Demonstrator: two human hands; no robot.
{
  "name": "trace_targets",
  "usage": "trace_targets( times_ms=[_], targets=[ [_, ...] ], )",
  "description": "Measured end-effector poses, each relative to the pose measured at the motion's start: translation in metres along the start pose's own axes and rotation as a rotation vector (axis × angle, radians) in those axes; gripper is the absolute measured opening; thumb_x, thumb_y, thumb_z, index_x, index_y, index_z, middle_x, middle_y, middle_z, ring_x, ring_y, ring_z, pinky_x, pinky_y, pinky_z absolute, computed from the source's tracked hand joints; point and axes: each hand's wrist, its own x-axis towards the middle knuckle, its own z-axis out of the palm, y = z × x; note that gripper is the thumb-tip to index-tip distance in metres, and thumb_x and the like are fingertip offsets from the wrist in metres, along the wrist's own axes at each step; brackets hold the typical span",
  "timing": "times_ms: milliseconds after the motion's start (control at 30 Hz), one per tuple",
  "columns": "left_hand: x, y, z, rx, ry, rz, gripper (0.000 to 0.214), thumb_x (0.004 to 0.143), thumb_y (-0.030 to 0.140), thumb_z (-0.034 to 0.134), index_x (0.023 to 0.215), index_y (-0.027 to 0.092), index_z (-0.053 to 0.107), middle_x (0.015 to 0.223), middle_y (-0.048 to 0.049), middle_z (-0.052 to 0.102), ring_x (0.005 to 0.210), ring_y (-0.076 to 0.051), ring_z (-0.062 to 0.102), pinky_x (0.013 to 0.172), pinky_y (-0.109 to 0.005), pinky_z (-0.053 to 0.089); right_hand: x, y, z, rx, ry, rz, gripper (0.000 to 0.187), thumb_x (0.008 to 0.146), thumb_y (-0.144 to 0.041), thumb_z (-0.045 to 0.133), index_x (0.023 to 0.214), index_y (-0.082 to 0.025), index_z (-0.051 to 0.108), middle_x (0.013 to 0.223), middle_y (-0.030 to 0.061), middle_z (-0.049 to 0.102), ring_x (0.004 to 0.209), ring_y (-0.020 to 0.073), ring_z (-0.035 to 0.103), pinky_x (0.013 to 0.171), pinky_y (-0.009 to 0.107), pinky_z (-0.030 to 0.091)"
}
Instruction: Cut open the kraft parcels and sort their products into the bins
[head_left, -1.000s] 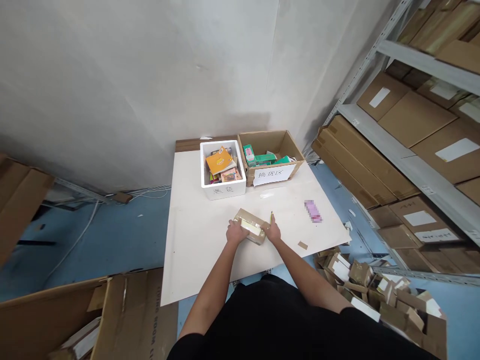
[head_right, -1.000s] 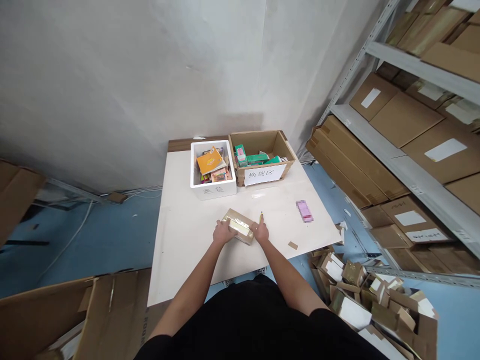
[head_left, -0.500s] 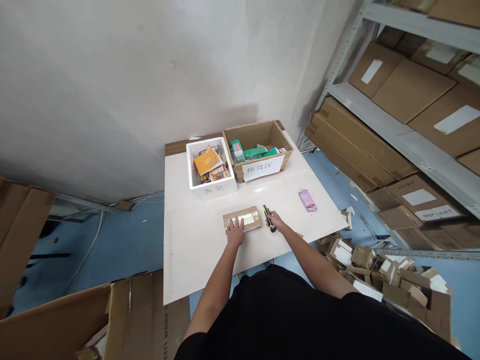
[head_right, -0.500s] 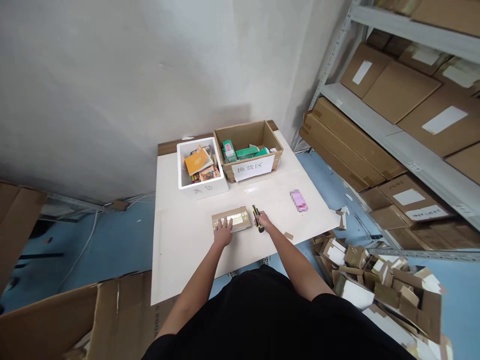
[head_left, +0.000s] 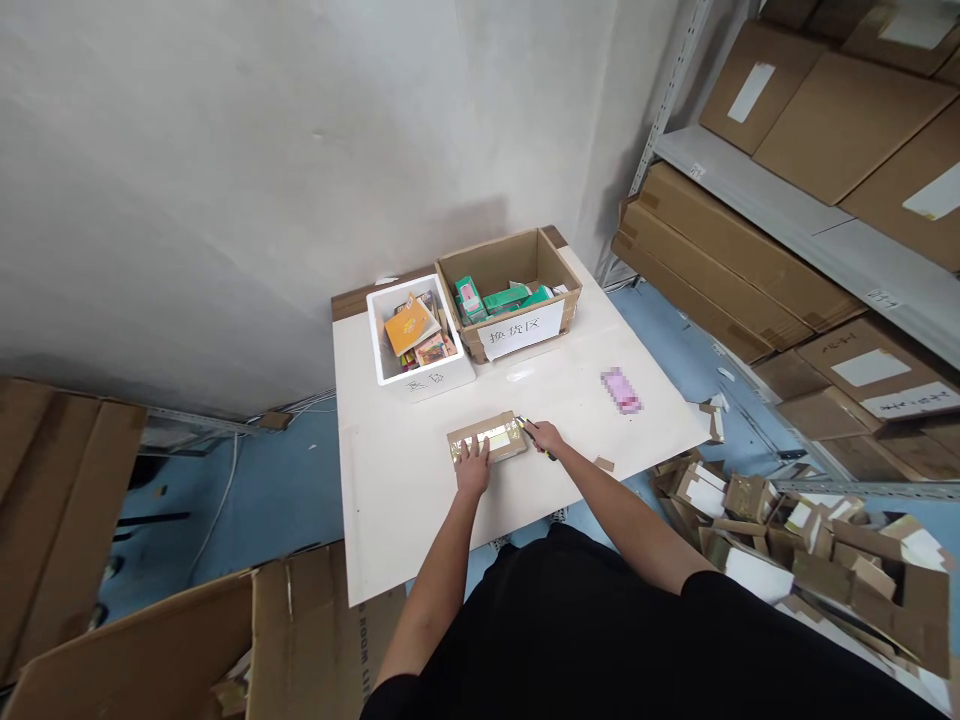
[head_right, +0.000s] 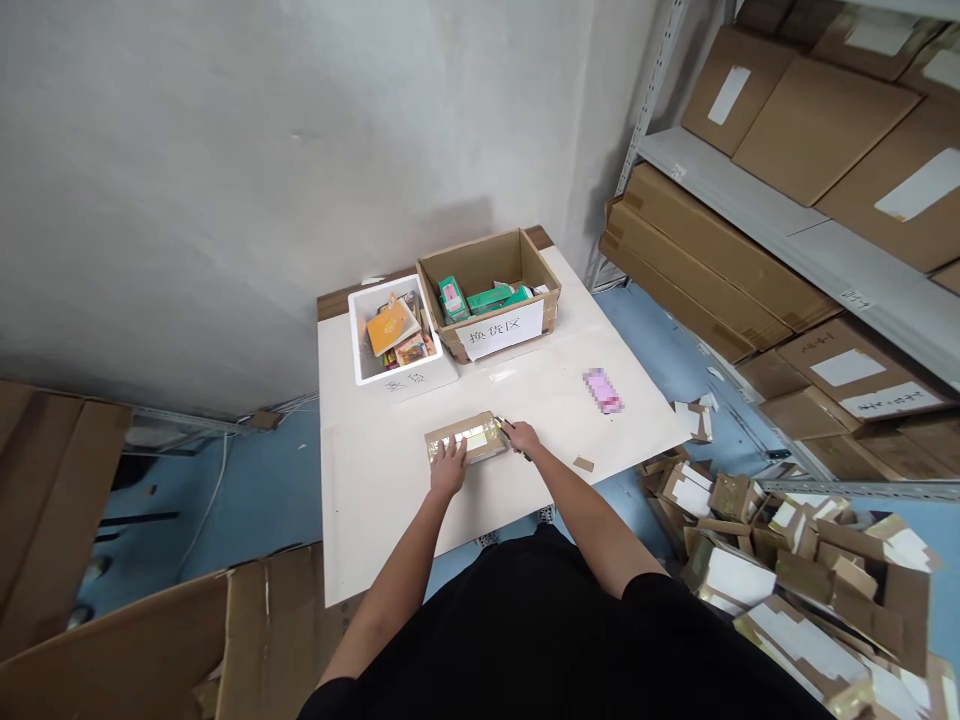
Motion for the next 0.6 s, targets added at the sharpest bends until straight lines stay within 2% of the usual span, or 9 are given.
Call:
trace_targets(
  times_ms=[167,300,467,533,600],
  targets=[
    [0.001,-0.001,0.005,-0.001,0.025,0.005,0.061,0.108,0.041,0.034,0.168,0.03,0.032,0.178,-0.0071,0.021,0.164,-0.037,0.017,0.125,-0.056,0.034,-0.005,0.0,-0.006,-0.039,-0.052,-0.015,0.06,0.105,-0.067,0.046,0.066,-0.022,0.051,0.051,-0.0013,0.057,0.043,0.0118,0.054,0.051,0.023,0.04],
    [0.002,-0.002,0.007,-0.018,0.042,0.009,0.061,0.107,0.04,0.037,0.167,0.032,0.034,0.177,-0.0071,0.025,0.163,-0.038,0.02,0.123,-0.059,0.036,-0.013,0.0,-0.009,-0.172,-0.062,-0.016,0.06,0.105,-0.066,0.048,0.067,-0.021,0.056,0.051,-0.0003,0.058,0.045,0.0129,0.055,0.052,0.024,0.039],
    [0.0,-0.001,0.005,-0.034,0.037,0.006,0.06,0.107,0.038,0.039,0.167,0.034,0.036,0.178,-0.0055,0.025,0.163,-0.037,0.02,0.123,-0.057,0.036,-0.029,0.01,-0.014,-0.285,-0.071,0.001,0.054,0.105,-0.062,0.052,0.073,-0.02,0.062,0.052,0.0009,0.061,0.049,0.0152,0.061,0.056,0.024,0.04],
    [0.0,0.001,0.001,-0.037,0.03,0.002,0.06,0.106,0.037,0.04,0.166,0.034,0.036,0.178,-0.0057,0.025,0.163,-0.037,0.02,0.123,-0.056,0.035,-0.034,0.016,-0.017,-0.276,-0.092,0.01,0.052,0.103,-0.061,0.056,0.072,-0.02,0.061,0.052,0.0006,0.061,0.049,0.0153,0.062,0.056,0.024,0.041],
    [0.002,0.002,-0.007,-0.04,0.021,0.004,0.06,0.105,0.038,0.044,0.165,0.033,0.039,0.177,-0.0069,0.027,0.162,-0.037,0.022,0.122,-0.055,0.036,-0.037,0.021,-0.016,-0.178,-0.028,0.028,0.052,0.104,-0.061,0.052,0.074,-0.02,0.06,0.054,0.0002,0.063,0.05,0.0145,0.063,0.057,0.023,0.043]
  ],
)
